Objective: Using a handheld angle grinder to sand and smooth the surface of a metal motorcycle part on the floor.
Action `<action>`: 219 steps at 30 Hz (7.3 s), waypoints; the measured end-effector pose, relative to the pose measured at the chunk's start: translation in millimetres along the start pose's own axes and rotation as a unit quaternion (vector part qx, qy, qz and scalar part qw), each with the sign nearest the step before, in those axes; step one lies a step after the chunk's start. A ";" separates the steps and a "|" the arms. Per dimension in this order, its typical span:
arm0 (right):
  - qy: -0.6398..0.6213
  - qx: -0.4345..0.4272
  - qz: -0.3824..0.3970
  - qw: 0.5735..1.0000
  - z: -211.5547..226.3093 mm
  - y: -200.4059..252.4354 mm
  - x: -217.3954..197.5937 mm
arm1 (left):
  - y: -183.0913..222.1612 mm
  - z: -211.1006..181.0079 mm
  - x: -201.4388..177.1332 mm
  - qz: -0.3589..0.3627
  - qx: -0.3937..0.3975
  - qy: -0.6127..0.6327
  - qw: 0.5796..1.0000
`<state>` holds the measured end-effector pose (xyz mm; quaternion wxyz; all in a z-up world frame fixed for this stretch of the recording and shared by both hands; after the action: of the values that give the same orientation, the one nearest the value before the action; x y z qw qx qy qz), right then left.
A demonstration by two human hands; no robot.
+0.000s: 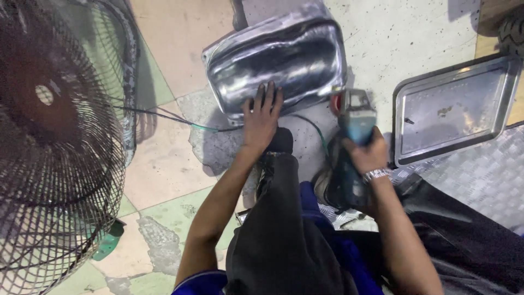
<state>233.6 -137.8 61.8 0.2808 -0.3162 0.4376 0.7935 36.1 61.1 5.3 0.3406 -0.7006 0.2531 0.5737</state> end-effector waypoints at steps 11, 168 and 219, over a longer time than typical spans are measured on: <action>-0.266 0.161 0.118 0.943 -57.1 27.0 5.1 | -27.2 35.7 -3.4 0.057 0.083 0.041 0.994; -0.605 0.282 0.133 0.733 -3.9 -59.8 35.9 | -70.1 15.6 -1.8 0.201 -0.049 0.204 0.957; -0.668 0.336 0.130 0.651 14.5 -14.2 80.2 | -66.5 18.4 -10.3 0.228 -0.012 0.159 0.960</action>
<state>188.6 -105.1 0.5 0.4783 0.4757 0.4053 0.6170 71.9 117.3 25.8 0.1477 -0.7101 0.4506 0.5204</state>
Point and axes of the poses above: each hand's wrist, its own y-axis away from the middle knuckle, its own x-axis out of the palm, z = x × y, the point moved 8 cm from there along -y, towards the middle knuckle, and after that the axes turned 5 degrees about -x, right-handed, at the moved point
